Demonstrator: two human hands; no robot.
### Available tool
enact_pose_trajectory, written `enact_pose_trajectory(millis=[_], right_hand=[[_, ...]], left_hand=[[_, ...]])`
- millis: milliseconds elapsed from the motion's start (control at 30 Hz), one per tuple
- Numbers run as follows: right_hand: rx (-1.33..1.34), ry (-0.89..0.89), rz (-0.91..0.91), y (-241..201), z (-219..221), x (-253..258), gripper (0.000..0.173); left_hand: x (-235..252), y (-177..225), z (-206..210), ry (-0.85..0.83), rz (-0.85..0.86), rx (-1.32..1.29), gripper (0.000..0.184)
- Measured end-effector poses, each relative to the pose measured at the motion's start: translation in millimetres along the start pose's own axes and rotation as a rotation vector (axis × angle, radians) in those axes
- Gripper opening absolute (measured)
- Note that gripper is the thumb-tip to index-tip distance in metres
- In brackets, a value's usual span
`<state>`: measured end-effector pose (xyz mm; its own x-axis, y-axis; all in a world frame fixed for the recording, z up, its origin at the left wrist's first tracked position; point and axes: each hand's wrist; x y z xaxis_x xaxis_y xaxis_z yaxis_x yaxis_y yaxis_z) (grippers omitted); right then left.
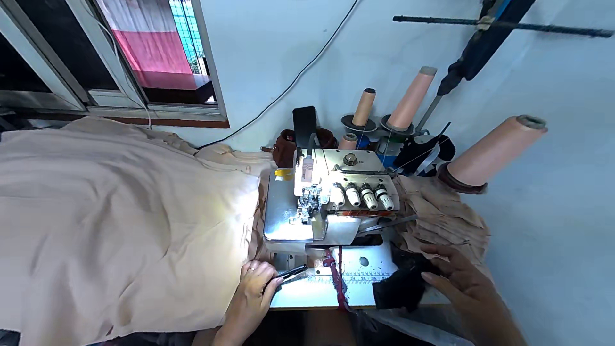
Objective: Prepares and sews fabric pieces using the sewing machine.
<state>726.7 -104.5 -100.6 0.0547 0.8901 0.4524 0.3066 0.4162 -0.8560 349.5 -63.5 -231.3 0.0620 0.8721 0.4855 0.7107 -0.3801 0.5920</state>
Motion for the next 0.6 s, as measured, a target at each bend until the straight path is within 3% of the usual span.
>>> enact_pose_trajectory(millis=[67, 167, 233, 300, 433, 533, 600], right_hand=[[0.127, 0.035, -0.011, -7, -6, -5, 0.038], [-0.052, 0.118, -0.101, -8, -7, -13, 0.026], [-0.016, 0.127, -0.101, -8, -7, -13, 0.021], [0.062, 0.124, -0.046, -2, -3, -8, 0.021], [-0.049, 0.047, 0.118, 26, 24, 18, 0.021], [-0.264, -0.076, 0.238, 57, 53, 42, 0.028], [-0.456, -0.143, 0.211, 70, 60, 43, 0.035]], left_hand=[[0, 0, -1, 0.0, 0.003, 0.0, 0.037], [-1, 0, -1, 0.0, 0.005, 0.005, 0.036], [-1, 0, 0, 0.006, 0.005, 0.004, 0.036], [-1, -1, 0, 0.009, 0.005, 0.006, 0.036], [-1, -1, 0, 0.0, 0.004, 0.005, 0.035], [-2, -1, 0, -0.004, 0.005, 0.005, 0.035], [-1, -1, 0, 0.001, 0.01, 0.006, 0.036]])
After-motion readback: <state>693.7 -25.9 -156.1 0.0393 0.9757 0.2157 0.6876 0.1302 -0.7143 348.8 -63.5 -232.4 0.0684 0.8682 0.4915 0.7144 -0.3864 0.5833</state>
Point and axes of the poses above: each hand's wrist, its own x-axis towards the middle knuckle, its own z-axis out of the palm, y = z × x, and after that the axes turned 11 degrees about -z, right-handed
